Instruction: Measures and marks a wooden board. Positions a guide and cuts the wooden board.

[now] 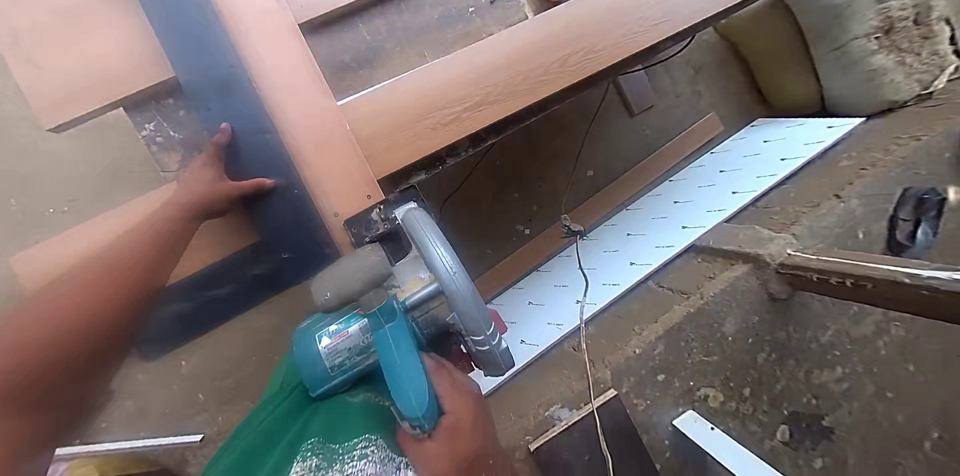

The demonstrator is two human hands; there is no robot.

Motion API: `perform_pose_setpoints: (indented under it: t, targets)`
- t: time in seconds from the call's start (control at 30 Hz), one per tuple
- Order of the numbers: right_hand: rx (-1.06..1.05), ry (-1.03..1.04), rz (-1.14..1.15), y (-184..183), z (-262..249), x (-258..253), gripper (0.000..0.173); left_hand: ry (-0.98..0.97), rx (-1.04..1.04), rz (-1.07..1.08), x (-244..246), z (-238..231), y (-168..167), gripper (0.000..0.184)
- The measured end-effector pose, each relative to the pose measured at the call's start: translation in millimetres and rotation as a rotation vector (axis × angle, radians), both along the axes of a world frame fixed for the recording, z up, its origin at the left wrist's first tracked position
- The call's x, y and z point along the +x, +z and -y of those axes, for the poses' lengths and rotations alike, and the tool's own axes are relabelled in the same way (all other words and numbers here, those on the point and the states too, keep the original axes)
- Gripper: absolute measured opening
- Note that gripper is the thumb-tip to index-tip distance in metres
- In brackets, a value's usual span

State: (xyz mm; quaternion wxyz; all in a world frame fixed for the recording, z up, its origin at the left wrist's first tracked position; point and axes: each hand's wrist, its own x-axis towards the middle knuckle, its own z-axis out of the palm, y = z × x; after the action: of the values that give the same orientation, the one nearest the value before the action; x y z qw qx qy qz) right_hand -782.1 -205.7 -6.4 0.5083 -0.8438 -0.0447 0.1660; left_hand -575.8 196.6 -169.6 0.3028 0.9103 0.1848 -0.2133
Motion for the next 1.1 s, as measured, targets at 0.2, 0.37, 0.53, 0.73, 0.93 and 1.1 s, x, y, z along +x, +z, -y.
perform_pose_setpoints:
  t: [0.2,0.37,0.53,0.73,0.93,1.1]
  targets:
    - [0.021,0.035,-0.124,-0.3,-6.0,-11.1,0.052,0.004,0.037,-0.039,2.9,-2.4,-3.4,0.122]
    - [0.029,0.073,-0.191,-5.8,-12.4,-2.3,0.051,-0.004,0.055,-0.026,3.1,-5.0,-10.6,0.126]
    - [0.032,0.100,-0.244,-7.3,-25.5,14.8,0.052,0.004,0.035,-0.016,4.6,-4.0,-9.7,0.127]
    - [0.009,0.135,-0.300,-4.4,-37.4,29.0,0.051,-0.024,0.038,-0.002,4.0,-12.5,-17.7,0.130]
    - [0.033,0.147,-0.284,-13.3,-41.9,40.9,0.052,-0.037,0.059,-0.007,4.4,-9.6,-13.8,0.128]
    - [0.076,0.166,-0.286,-26.7,-46.8,54.2,0.053,-0.045,0.066,-0.006,5.7,-9.8,-12.2,0.128]
